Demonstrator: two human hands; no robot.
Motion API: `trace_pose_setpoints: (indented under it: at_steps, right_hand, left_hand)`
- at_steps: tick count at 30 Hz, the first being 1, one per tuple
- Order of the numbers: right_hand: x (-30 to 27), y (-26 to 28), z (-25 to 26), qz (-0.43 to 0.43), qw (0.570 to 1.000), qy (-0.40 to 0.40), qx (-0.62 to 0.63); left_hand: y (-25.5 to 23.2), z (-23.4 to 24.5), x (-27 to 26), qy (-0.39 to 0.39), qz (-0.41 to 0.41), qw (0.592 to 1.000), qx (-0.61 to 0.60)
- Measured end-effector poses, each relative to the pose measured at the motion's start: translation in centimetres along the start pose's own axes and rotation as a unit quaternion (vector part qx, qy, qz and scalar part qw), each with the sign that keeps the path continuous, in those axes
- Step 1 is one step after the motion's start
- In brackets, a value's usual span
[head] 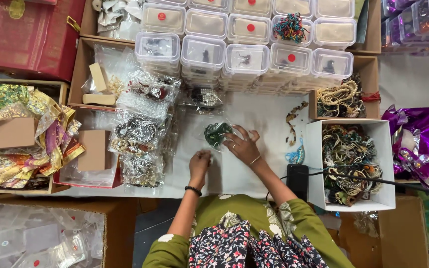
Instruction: Sorting and packing various pieces of jewellery and craft supplies into small bags and containers.
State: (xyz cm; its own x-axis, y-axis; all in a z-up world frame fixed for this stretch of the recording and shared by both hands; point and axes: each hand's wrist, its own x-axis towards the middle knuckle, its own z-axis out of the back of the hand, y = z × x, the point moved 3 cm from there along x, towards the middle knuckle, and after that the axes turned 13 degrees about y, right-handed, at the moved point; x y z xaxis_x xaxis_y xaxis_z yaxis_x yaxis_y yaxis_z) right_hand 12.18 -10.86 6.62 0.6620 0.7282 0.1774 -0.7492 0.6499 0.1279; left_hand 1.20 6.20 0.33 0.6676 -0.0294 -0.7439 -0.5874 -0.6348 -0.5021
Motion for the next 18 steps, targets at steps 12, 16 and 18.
trace_pose_setpoints:
  at_steps: [12, 16, 18]
  right_hand:
    - [4.6, 0.8, 11.5, 0.132, 0.991, -0.020, -0.016]
    - [4.8, -1.1, 15.0, 0.062, 0.977, 0.014, 0.202]
    - [3.9, -2.3, 15.1, 0.005, 0.955, 0.017, 0.295]
  left_hand:
    - [-7.1, -4.6, -2.3, -0.028, -0.423, 0.703, 0.571]
    - [-6.8, -4.2, -0.8, 0.141, -0.308, 0.882, 0.329]
    - [-7.5, -4.7, -1.4, 0.181, -0.284, 0.901, 0.272]
